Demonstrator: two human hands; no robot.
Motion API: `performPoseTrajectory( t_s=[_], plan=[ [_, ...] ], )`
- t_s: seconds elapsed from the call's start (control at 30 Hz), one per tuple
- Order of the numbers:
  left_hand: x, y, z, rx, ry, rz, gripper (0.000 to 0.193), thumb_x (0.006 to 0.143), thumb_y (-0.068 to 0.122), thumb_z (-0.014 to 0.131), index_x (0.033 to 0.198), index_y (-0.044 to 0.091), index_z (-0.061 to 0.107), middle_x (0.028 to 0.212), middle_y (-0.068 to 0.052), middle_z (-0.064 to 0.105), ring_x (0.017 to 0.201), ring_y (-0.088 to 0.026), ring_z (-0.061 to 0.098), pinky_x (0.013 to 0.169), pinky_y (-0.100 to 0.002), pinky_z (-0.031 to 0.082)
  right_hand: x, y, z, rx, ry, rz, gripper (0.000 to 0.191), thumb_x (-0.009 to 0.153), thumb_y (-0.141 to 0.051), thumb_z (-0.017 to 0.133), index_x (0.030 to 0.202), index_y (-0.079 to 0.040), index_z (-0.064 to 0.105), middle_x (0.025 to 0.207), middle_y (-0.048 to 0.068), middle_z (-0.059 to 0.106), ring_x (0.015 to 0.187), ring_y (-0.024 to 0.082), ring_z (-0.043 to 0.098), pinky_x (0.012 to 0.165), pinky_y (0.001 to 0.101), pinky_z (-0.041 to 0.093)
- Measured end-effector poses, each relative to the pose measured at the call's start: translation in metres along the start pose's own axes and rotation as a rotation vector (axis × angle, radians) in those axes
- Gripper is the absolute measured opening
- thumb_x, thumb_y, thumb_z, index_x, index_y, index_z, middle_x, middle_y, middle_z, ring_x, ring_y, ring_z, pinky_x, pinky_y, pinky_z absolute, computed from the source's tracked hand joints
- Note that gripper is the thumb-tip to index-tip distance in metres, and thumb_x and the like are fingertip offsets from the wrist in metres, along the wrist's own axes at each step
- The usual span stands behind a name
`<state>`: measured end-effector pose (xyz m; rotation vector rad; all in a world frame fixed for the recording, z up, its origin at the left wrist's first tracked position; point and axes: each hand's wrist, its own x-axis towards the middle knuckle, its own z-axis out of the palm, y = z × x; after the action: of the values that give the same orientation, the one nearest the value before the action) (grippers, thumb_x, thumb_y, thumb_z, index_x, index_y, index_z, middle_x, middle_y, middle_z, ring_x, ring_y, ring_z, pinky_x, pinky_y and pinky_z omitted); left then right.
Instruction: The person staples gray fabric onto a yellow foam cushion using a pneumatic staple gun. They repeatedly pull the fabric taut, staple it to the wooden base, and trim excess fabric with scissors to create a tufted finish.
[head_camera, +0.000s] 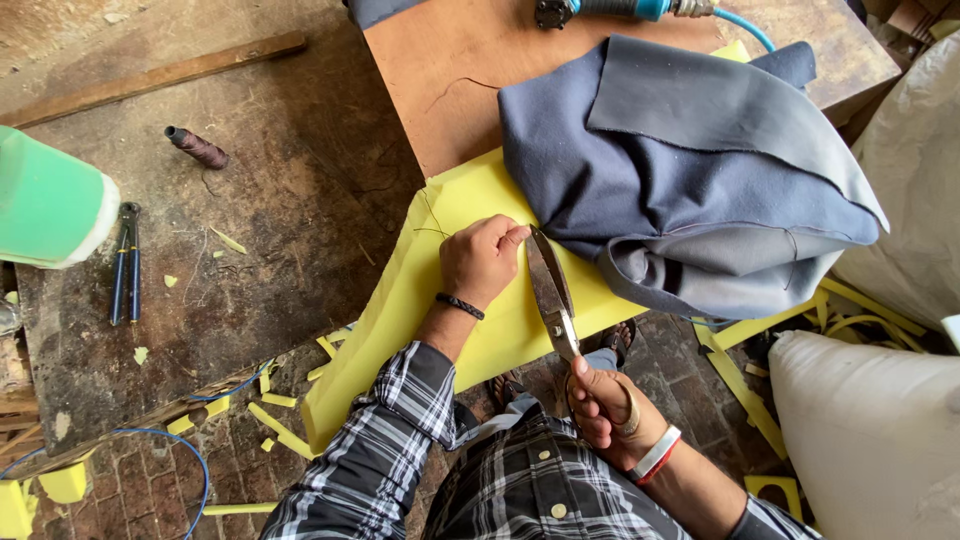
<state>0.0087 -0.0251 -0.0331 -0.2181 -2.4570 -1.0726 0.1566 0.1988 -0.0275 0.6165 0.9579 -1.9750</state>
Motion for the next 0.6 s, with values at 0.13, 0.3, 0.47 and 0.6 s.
performPoseTrajectory(
  t_s=[0.13, 0.3, 0.47, 0.6],
  plan=[
    [0.001, 0.003, -0.002, -0.016, -0.009, 0.010, 0.018, 0.093, 0.026, 0.074, 0.085, 0.011, 0.069, 0.081, -0.010, 0.072, 0.072, -0.035, 0.069, 0.061, -0.044, 0.054, 0.001, -0.008, 0.001, 0.025, -0.003, -0.001, 0.047, 0.093, -0.051, 0.062, 0.072, -0.010, 0.053, 0.053, -0.005, 0.045, 0.037, 0.006, 0.038, 0.035, 0.0222, 0.030],
    [0.002, 0.004, -0.005, -0.027, 0.003, -0.016, 0.018, 0.092, 0.026, 0.075, 0.084, 0.011, 0.070, 0.080, -0.010, 0.072, 0.072, -0.034, 0.070, 0.060, -0.044, 0.054, -0.004, -0.019, -0.016, -0.161, 0.011, 0.013, 0.048, 0.093, -0.045, 0.069, 0.068, -0.009, 0.050, 0.050, -0.003, 0.044, 0.034, 0.008, 0.037, 0.032, 0.0244, 0.029],
    [0.002, -0.002, -0.009, -0.094, 0.049, -0.028, 0.017, 0.092, 0.023, 0.076, 0.086, 0.009, 0.070, 0.082, -0.012, 0.071, 0.073, -0.034, 0.070, 0.062, -0.041, 0.055, -0.012, -0.047, -0.030, -0.533, 0.210, 0.099, 0.044, 0.087, -0.037, 0.075, 0.070, -0.002, 0.054, 0.051, 0.005, 0.049, 0.034, 0.015, 0.041, 0.032, 0.0303, 0.029],
    [0.002, -0.019, -0.006, -0.235, 0.158, -0.167, 0.014, 0.096, 0.019, 0.070, 0.089, 0.006, 0.071, 0.081, -0.009, 0.074, 0.073, -0.023, 0.074, 0.066, -0.034, 0.058, 0.005, -0.090, -0.027, -0.477, 0.053, 0.059, 0.048, 0.088, -0.046, 0.070, 0.072, -0.002, 0.058, 0.054, 0.003, 0.050, 0.033, 0.012, 0.040, 0.033, 0.0265, 0.030]
  ],
)
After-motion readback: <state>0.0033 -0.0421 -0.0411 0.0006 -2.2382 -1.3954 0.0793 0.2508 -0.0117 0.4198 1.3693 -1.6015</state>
